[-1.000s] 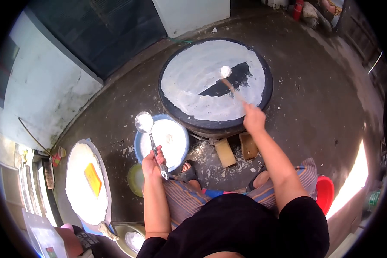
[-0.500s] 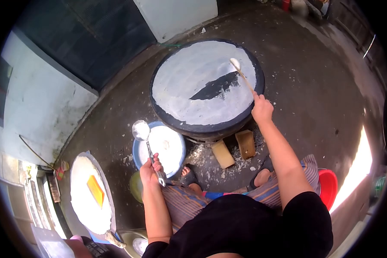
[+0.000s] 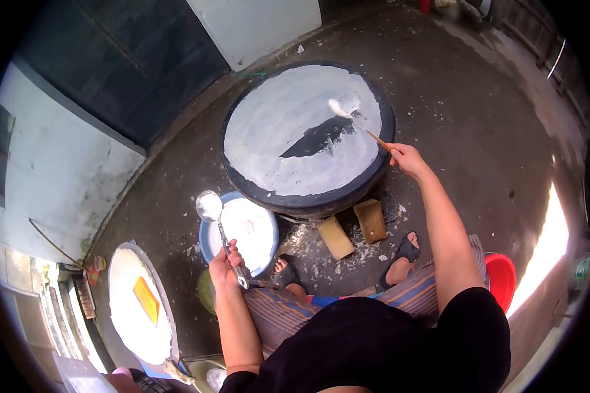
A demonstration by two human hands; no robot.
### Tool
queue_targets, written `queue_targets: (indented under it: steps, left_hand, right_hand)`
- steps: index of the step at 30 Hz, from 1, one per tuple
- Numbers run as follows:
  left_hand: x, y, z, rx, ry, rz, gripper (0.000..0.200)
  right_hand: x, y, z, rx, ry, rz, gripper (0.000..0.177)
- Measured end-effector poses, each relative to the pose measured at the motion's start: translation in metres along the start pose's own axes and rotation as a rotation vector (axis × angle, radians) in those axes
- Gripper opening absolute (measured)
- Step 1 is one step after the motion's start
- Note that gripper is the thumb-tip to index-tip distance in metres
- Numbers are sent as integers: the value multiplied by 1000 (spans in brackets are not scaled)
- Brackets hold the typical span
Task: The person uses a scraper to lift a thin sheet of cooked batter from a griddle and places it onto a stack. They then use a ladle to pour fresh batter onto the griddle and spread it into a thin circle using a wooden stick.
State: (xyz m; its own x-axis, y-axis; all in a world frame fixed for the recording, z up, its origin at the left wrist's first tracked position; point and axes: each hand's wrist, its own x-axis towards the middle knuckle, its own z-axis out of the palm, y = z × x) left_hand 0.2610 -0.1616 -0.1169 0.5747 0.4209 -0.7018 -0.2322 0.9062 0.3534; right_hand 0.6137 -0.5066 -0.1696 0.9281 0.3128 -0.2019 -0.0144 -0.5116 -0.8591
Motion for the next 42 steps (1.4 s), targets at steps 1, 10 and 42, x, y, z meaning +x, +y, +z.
queue_targets:
  steps: [1, 10, 42]
  left_hand:
    - [0, 0, 0, -2, -1, -1, 35]
    - [-1, 0, -3, -20, -52, -22, 34]
    - [-3, 5, -16, 5, -129, -21, 32]
  right_hand:
    - [-2, 4, -4, 102, 19, 40, 29]
    - [-18, -2, 47, -236, 40, -214, 27]
    - [-139, -61, 127, -748, 388, -750, 42]
